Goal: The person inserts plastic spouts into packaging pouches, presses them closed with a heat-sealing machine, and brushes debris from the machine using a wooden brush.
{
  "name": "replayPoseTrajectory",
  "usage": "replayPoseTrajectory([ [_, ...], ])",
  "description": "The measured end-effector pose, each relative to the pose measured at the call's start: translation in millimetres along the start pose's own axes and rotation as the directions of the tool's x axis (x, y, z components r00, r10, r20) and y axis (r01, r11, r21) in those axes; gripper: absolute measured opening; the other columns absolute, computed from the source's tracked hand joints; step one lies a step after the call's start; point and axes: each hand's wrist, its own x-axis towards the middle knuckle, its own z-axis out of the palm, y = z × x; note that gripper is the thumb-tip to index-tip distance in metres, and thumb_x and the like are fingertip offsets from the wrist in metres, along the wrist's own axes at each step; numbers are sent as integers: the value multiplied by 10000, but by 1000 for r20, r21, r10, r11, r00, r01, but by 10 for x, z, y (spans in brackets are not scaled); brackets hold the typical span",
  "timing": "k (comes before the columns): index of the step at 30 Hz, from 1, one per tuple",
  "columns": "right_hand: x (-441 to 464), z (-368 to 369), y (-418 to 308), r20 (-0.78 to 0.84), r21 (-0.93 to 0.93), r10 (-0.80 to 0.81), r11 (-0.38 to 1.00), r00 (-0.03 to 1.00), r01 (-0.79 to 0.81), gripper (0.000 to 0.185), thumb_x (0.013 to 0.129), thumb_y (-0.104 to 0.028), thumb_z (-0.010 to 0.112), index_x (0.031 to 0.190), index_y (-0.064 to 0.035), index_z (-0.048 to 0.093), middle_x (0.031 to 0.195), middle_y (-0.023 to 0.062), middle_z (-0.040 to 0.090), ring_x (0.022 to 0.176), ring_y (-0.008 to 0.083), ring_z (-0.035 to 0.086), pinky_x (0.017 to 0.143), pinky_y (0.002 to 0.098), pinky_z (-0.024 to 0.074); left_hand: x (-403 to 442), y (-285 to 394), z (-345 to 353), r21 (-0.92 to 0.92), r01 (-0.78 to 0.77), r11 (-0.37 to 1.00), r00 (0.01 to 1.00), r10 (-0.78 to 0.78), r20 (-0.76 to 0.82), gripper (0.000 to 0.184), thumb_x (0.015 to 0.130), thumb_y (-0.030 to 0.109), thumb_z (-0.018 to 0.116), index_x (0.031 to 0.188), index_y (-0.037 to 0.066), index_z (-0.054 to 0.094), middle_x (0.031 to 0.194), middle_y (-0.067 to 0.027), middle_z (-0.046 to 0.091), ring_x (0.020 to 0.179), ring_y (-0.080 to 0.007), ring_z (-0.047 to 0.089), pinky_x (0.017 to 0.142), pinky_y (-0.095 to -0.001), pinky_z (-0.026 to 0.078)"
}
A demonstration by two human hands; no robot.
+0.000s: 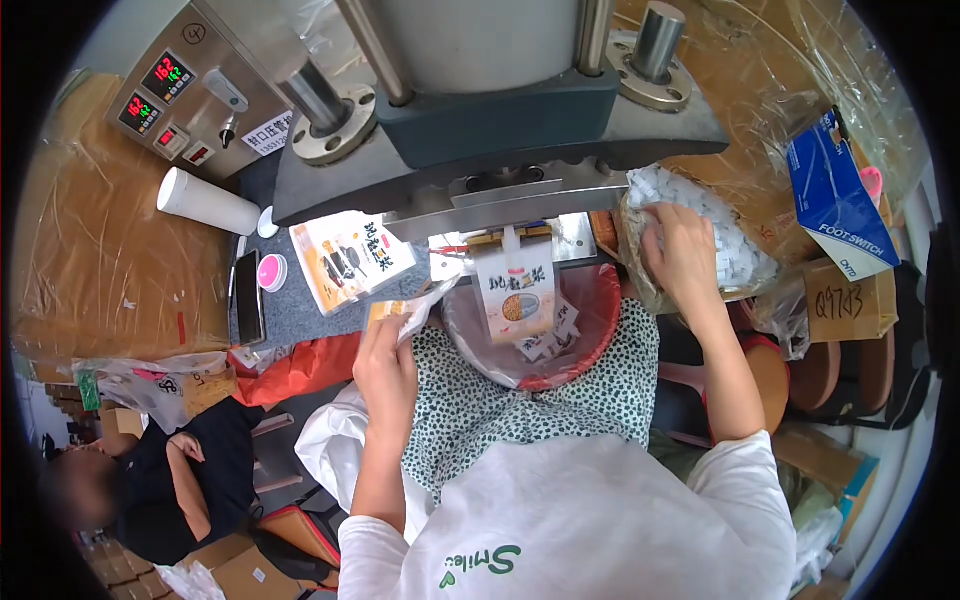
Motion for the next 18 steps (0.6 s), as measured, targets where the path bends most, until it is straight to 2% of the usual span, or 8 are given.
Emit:
replayPoseTrajectory([
  [3, 28, -230, -179, 127, 543, 258, 790, 958, -285, 211, 925, -78, 617, 1114, 7, 661, 951, 151, 708, 865, 266, 698, 789, 377, 514, -81, 175, -29, -50, -17, 999, 1000, 16, -3, 345, 732, -133, 602, 1040, 4, 674, 995, -172, 677, 893, -384, 662, 768, -424, 529],
  [5, 24, -450, -469, 332, 720, 146, 599, 932, -350, 271, 949, -137, 649, 1166, 25, 643, 981, 174, 718, 830, 233, 710, 757, 343, 548, -109, 287, -8, -70, -47, 996, 999, 48, 12, 381, 701, -145, 591, 1039, 9, 675, 997, -169, 678, 885, -383, 662, 769, -423, 530],
  [7, -51, -439, -747, 325, 816, -43, 517, 945, -257, 186, 937, -114, 674, 1085, -2, 674, 1008, 108, 687, 840, 176, 679, 734, 290, 524, -106, 404, 27, -49, -82, 995, 996, 83, 22, 391, 684, -134, 588, 1026, 28, 681, 975, -144, 678, 853, -354, 669, 737, -414, 533],
  [9, -4, -435, -909, 214, 798, -229, 602, 949, -35, 165, 893, -66, 700, 1047, -11, 678, 1004, 111, 673, 868, 243, 675, 748, 323, 527, -106, 485, 48, -32, -77, 996, 996, 78, 41, 380, 686, -126, 588, 1016, 37, 684, 962, -129, 677, 831, -339, 671, 719, -411, 533],
  [10, 8, -331, -954, 21, 799, -296, 579, 955, 162, 143, 851, -44, 686, 988, -15, 656, 971, 130, 640, 918, 342, 629, 818, 422, 513, -107, 483, 68, -22, -113, 993, 993, 113, 17, 370, 692, -108, 598, 1014, 50, 689, 945, -112, 674, 807, -323, 672, 693, -406, 532],
  [13, 37, -292, -998, -7, 712, -409, 638, 913, 292, 121, 842, -23, 680, 961, -19, 656, 953, 126, 635, 912, 345, 618, 816, 431, 498, -122, 457, 106, -70, -164, 984, 985, 167, 36, 381, 682, -95, 615, 1023, 59, 690, 954, -115, 673, 806, -323, 669, 680, -414, 527],
  [16, 12, -217, -990, 24, 755, -456, 591, 890, 283, 139, 847, -36, 691, 976, 2, 659, 970, 138, 642, 910, 332, 640, 792, 413, 520, -129, 471, 168, -198, -176, 964, 965, 209, 160, 259, 750, -56, 648, 989, 32, 692, 905, -131, 669, 770, -343, 660, 664, -417, 523],
  [18, -10, -152, -955, 226, 814, -334, 581, 915, 12, 200, 853, -50, 701, 1035, 18, 658, 1009, 142, 656, 931, 313, 661, 774, 397, 536, -122, 477, 282, -334, -94, 938, 947, 188, 261, 156, 811, -7, 665, 964, 8, 692, 860, -151, 663, 745, -359, 654, 657, -403, 523],
])
